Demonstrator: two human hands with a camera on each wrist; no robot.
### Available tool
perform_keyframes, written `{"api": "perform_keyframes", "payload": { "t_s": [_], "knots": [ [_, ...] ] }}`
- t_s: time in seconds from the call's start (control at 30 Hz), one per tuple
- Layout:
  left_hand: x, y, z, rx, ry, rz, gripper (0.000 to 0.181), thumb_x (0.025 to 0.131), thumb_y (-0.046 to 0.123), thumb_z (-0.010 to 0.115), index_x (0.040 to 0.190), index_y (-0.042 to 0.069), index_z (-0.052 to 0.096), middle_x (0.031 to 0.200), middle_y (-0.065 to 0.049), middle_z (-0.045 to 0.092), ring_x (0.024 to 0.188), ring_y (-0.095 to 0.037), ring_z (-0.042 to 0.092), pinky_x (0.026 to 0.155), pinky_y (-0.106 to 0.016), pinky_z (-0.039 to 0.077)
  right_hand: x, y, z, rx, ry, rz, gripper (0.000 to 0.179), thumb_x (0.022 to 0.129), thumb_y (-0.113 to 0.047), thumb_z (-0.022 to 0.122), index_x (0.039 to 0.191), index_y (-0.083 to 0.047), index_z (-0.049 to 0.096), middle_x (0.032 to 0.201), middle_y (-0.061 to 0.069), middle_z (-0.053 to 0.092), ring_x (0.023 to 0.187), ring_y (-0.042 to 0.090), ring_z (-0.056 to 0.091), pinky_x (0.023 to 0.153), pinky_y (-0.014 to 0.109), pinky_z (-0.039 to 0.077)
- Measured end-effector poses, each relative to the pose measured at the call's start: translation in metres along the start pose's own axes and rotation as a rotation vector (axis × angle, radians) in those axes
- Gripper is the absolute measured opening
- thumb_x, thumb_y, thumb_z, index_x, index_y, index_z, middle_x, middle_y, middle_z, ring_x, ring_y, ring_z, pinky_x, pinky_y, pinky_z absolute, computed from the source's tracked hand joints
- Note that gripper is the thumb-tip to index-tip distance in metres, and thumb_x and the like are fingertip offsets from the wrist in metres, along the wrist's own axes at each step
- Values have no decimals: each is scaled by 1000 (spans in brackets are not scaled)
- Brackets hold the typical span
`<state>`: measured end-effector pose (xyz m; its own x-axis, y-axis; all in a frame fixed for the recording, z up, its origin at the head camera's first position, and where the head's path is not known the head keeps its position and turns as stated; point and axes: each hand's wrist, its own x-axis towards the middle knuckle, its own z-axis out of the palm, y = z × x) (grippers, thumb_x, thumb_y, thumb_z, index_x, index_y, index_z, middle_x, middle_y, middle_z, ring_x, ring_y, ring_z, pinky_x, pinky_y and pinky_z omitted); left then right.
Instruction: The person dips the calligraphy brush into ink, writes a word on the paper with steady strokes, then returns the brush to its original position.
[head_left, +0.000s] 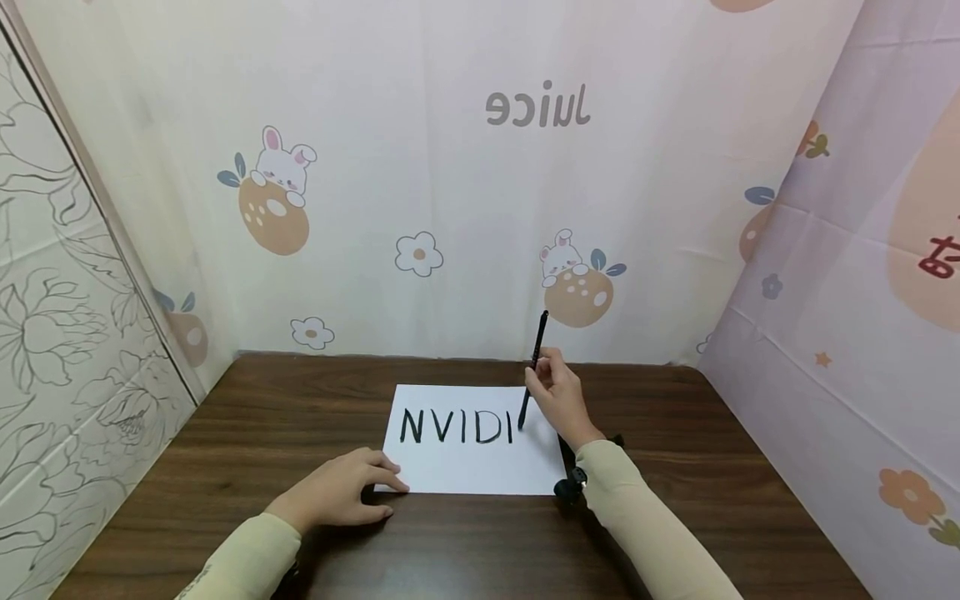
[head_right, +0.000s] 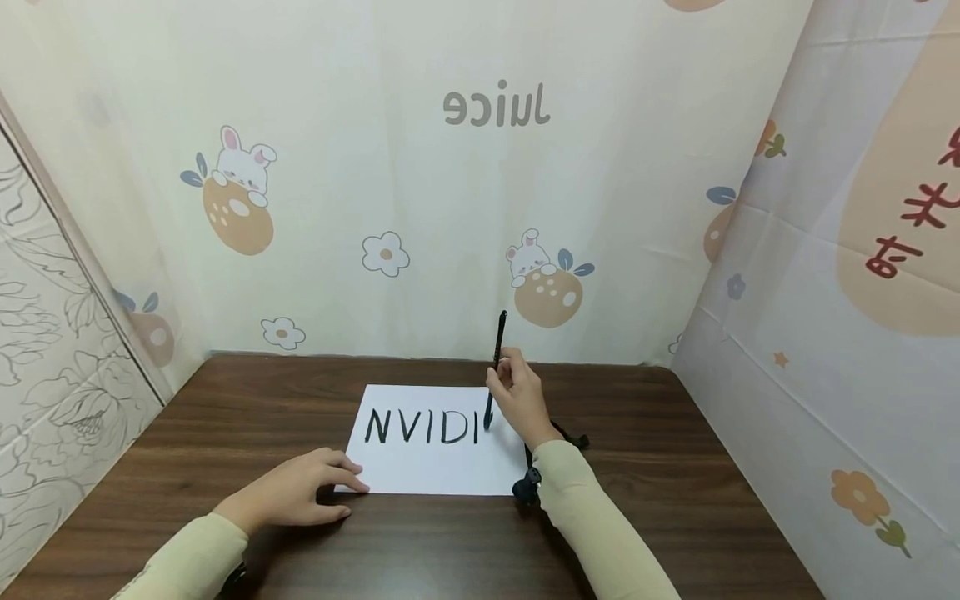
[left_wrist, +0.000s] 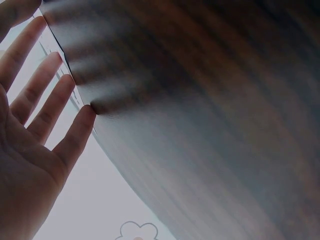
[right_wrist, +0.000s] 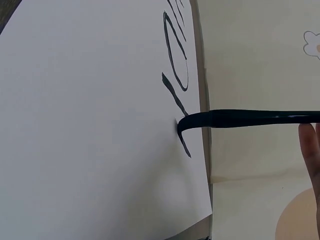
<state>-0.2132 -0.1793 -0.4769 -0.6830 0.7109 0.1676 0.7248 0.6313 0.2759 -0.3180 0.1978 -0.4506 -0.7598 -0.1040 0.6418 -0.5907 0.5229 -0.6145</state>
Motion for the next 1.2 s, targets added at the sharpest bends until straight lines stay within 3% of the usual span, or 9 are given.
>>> {"api": "perform_keyframes", "payload": {
  "t_s": [0.37, 0.57, 1.1, 1.2],
  "knots": [
    [0, 0, 0, -8, -8, -12, 25, 88, 33, 75, 113, 36, 74, 122, 7, 63, 113, -20, 59, 90, -46, 52, -2, -5, 0, -1, -24, 15, 22, 97, -7, 63, 117, -4, 53, 86, 2, 56, 76, 17, 54, 65, 29, 49],
    [-1, 0, 0, -9, -14, -18, 26, 88, 33, 75, 114, 37, 74, 123, 8, 62, 113, -20, 59, 91, -46, 51, -4, -7, 0, 24, -38, 56, 23, 97, -8, 63, 116, -10, 51, 86, 1, 55, 78, 17, 53, 67, 30, 50],
    [-1, 0, 1, -15, -13, -12, 26, 89, 33, 75, 114, 37, 74, 122, 8, 63, 113, -19, 59, 91, -46, 51, -6, -7, 1, 76, -87, 71, 23, 98, -9, 61, 119, -5, 50, 87, 3, 55, 78, 20, 55, 66, 29, 55],
    [-1, 0, 1, -18, -17, -16, 25, 89, 33, 74, 114, 37, 74, 123, 8, 63, 114, -19, 59, 91, -46, 51, -6, -8, 1, 82, -88, 69, 22, 98, -8, 61, 117, -9, 50, 87, 2, 55, 78, 19, 56, 65, 28, 56]
  ]
}}
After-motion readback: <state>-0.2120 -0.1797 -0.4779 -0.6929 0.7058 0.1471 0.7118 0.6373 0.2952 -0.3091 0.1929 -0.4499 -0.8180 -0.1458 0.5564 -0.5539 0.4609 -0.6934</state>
